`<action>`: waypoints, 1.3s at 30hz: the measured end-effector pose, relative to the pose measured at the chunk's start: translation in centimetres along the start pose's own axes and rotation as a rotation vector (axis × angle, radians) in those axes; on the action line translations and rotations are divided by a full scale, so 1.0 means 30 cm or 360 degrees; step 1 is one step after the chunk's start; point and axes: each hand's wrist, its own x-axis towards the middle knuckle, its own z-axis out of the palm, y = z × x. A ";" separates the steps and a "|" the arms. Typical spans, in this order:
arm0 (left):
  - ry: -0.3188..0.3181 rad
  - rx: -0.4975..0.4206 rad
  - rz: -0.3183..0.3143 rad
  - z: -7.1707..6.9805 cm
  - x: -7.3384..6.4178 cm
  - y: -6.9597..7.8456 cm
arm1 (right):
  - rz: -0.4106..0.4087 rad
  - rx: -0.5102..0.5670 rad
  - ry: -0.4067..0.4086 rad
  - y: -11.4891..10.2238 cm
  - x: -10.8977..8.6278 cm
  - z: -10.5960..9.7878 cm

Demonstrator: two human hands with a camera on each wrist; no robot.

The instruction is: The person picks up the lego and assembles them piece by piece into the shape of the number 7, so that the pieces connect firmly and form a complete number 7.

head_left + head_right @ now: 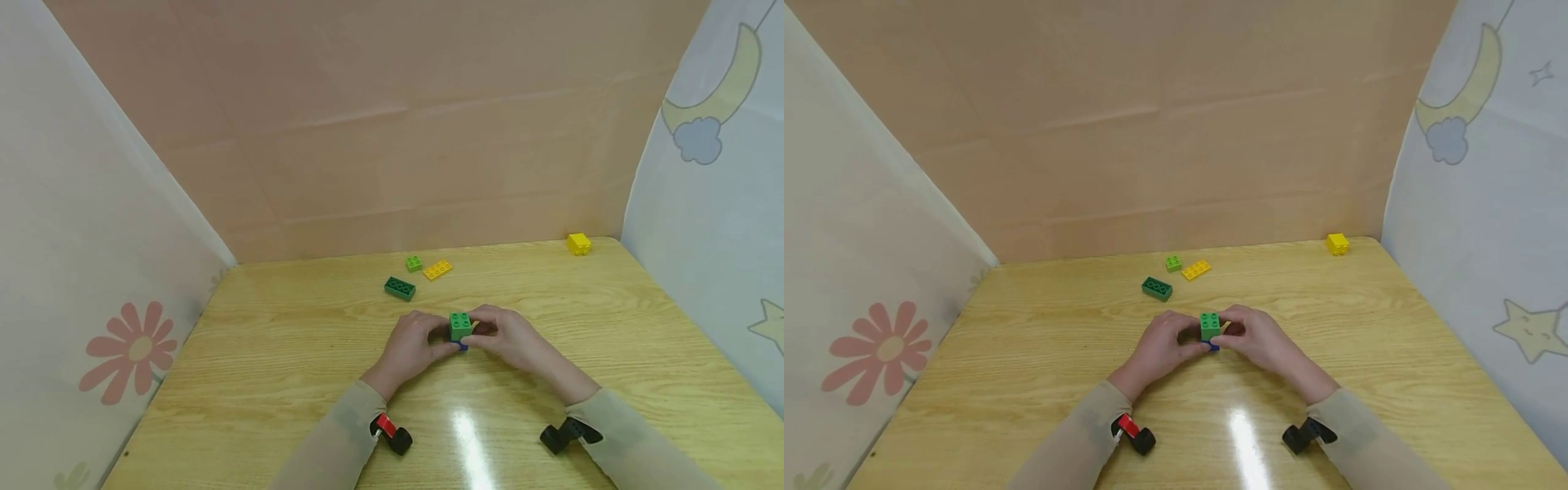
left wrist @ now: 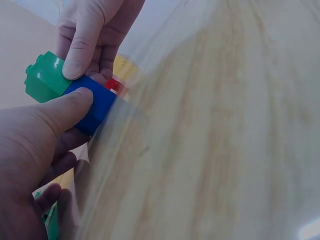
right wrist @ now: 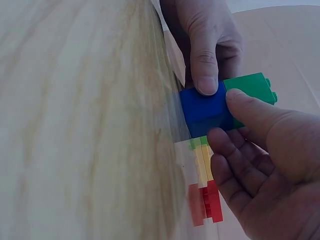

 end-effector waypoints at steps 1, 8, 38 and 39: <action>0.0003 -0.0023 0.0004 -0.001 -0.001 -0.002 | -0.0006 -0.0008 -0.0002 0.001 0.001 0.001; -0.0003 -0.0179 0.0021 -0.006 -0.006 -0.020 | -0.0029 -0.0013 -0.0019 0.007 0.007 0.007; 0.0068 -0.0109 0.0142 -0.005 -0.010 -0.025 | 0.0098 -0.0036 -0.0002 0.000 0.008 0.001; 0.0070 -0.0112 0.0145 -0.004 -0.010 -0.024 | 0.0110 -0.0028 -0.0004 0.000 0.006 -0.001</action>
